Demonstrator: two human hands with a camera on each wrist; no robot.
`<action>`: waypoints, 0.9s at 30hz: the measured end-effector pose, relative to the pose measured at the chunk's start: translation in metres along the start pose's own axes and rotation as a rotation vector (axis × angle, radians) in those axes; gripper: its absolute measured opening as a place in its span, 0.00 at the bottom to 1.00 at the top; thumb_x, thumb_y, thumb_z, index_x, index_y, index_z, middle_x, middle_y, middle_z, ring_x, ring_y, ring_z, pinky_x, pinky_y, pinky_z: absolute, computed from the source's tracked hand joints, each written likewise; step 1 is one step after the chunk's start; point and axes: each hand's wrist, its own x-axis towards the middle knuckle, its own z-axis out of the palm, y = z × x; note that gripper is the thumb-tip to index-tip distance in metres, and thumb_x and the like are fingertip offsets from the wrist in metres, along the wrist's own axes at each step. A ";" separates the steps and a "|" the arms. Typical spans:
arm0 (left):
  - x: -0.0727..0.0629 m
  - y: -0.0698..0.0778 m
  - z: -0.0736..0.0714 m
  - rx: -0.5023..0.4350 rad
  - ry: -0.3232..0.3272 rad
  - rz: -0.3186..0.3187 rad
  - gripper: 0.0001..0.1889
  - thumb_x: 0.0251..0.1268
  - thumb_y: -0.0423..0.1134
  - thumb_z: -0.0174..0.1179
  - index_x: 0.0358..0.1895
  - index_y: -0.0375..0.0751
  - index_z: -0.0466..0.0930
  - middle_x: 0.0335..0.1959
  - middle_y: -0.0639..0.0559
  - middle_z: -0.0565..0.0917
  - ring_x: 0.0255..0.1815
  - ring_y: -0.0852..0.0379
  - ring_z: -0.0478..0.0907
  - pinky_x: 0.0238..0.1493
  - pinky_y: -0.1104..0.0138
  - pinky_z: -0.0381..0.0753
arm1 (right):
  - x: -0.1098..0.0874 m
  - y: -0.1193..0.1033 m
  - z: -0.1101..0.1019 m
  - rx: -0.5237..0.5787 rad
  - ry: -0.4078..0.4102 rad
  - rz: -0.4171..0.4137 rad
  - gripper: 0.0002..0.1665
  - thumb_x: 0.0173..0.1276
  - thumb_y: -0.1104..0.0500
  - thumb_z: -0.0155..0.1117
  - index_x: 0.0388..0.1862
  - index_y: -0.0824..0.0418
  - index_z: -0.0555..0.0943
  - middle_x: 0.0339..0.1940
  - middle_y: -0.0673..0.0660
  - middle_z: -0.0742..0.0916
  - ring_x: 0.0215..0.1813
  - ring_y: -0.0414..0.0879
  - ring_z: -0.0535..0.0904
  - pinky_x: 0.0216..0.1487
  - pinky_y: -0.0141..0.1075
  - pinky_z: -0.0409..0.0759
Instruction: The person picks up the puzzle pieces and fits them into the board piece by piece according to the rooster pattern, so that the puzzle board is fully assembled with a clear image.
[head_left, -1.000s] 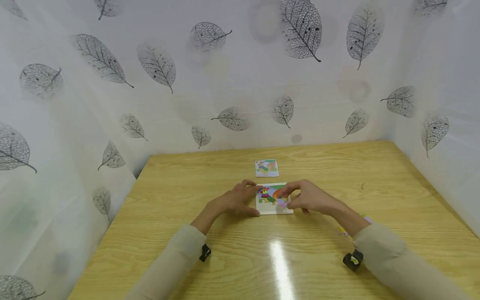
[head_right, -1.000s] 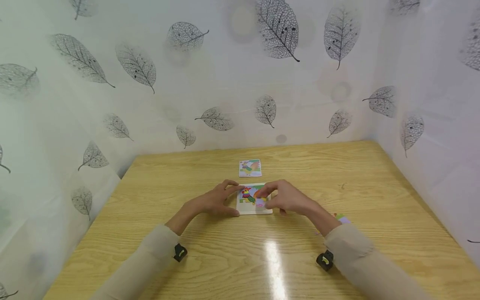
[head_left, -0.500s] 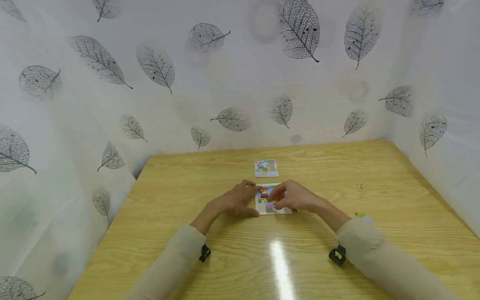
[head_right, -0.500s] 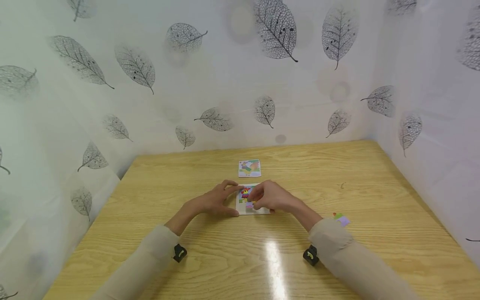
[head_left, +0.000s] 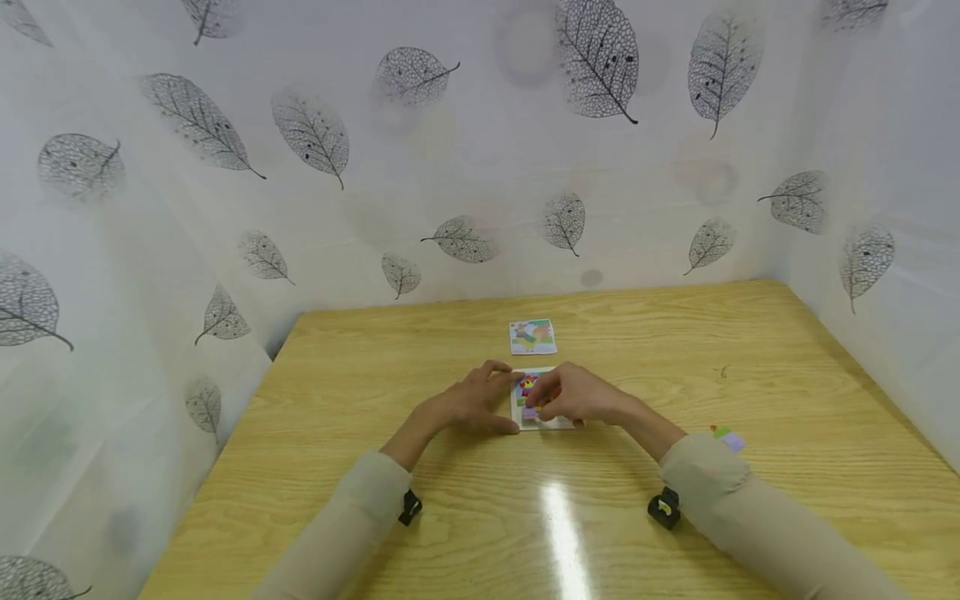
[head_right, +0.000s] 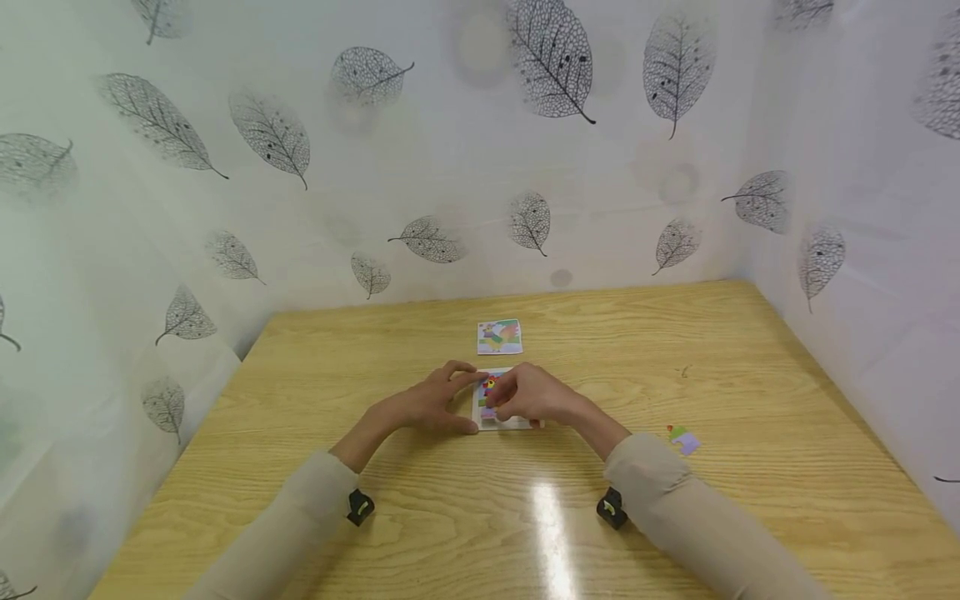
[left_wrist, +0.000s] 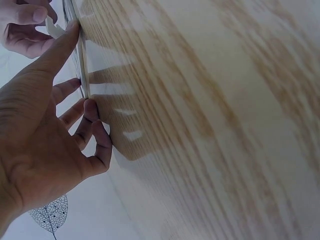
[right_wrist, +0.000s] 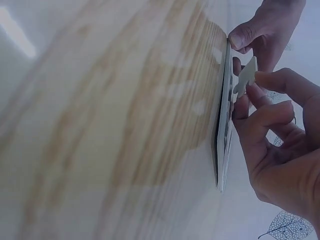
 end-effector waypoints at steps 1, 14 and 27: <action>0.000 0.000 0.000 -0.003 0.000 0.002 0.45 0.67 0.57 0.70 0.83 0.55 0.58 0.79 0.48 0.58 0.79 0.43 0.59 0.72 0.45 0.69 | 0.001 0.000 0.000 0.006 -0.001 0.000 0.13 0.66 0.67 0.68 0.50 0.68 0.87 0.38 0.58 0.88 0.14 0.36 0.62 0.16 0.28 0.65; -0.001 0.002 -0.001 -0.011 -0.001 0.010 0.45 0.67 0.56 0.70 0.83 0.51 0.58 0.80 0.46 0.58 0.79 0.41 0.59 0.72 0.43 0.70 | 0.008 -0.001 0.002 0.000 0.044 0.018 0.10 0.69 0.65 0.68 0.47 0.67 0.88 0.37 0.58 0.91 0.12 0.35 0.62 0.15 0.27 0.64; 0.008 -0.011 0.007 0.011 -0.003 0.003 0.47 0.66 0.59 0.70 0.84 0.56 0.56 0.80 0.50 0.56 0.79 0.44 0.58 0.73 0.45 0.70 | 0.013 -0.003 0.009 -0.236 0.110 -0.046 0.11 0.60 0.65 0.76 0.42 0.60 0.90 0.42 0.52 0.90 0.34 0.44 0.79 0.33 0.34 0.78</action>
